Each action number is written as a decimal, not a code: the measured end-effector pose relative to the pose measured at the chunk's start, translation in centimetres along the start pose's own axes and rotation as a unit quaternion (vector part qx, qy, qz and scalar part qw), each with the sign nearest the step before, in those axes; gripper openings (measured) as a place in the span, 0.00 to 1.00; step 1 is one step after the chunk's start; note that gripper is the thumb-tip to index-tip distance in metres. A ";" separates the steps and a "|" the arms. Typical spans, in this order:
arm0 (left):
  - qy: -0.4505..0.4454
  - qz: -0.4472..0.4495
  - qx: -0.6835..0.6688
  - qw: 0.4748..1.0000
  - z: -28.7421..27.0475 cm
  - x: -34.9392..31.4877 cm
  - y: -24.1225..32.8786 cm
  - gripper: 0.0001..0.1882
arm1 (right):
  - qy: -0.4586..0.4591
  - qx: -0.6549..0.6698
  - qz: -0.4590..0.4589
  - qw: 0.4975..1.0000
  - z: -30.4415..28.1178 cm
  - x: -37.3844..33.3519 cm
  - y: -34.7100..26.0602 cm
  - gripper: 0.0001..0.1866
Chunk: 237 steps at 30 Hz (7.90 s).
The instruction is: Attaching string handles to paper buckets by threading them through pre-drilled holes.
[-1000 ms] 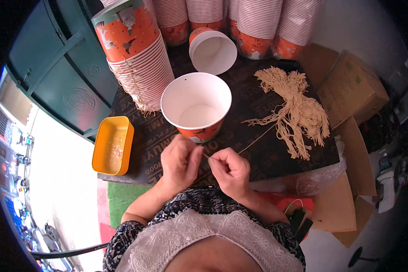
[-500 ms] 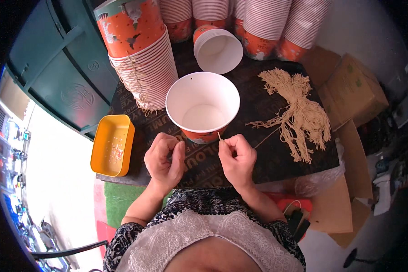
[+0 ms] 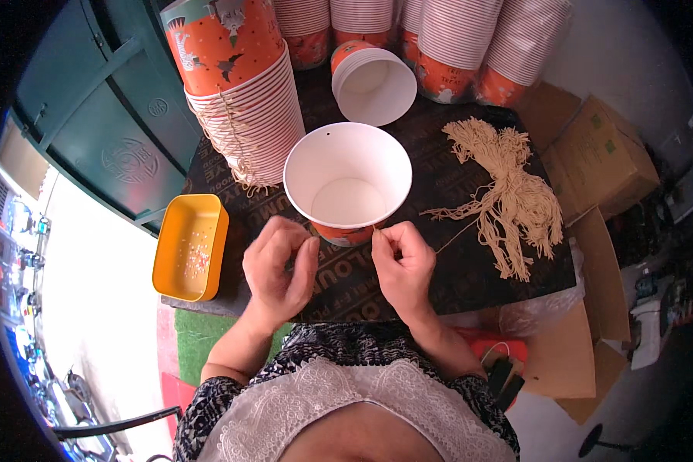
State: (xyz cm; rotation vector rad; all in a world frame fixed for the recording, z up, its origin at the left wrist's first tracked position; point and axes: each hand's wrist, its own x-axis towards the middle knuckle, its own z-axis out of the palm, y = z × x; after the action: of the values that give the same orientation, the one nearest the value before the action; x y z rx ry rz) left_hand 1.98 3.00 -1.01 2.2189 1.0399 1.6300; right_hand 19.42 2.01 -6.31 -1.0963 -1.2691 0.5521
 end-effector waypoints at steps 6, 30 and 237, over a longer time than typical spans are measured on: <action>-0.214 0.036 0.036 0.975 -0.1 6.4 -0.3 0.14 | 0.032 0.006 -0.017 0.999 0.5 0.8 -0.4 0.08; -0.495 -0.050 -0.019 0.867 3.5 8.7 -2.3 0.09 | -0.009 0.012 -0.033 0.999 -1.5 0.3 0.1 0.04; -0.184 -0.071 -0.050 0.979 6.2 6.5 1.0 0.05 | -0.001 0.026 -0.036 0.999 -2.7 5.3 0.8 0.04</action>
State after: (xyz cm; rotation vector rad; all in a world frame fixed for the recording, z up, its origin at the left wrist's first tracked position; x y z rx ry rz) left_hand 8.91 7.85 2.13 2.2075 0.9640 1.1283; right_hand 23.55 5.89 -4.31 -1.0026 -1.2849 0.5286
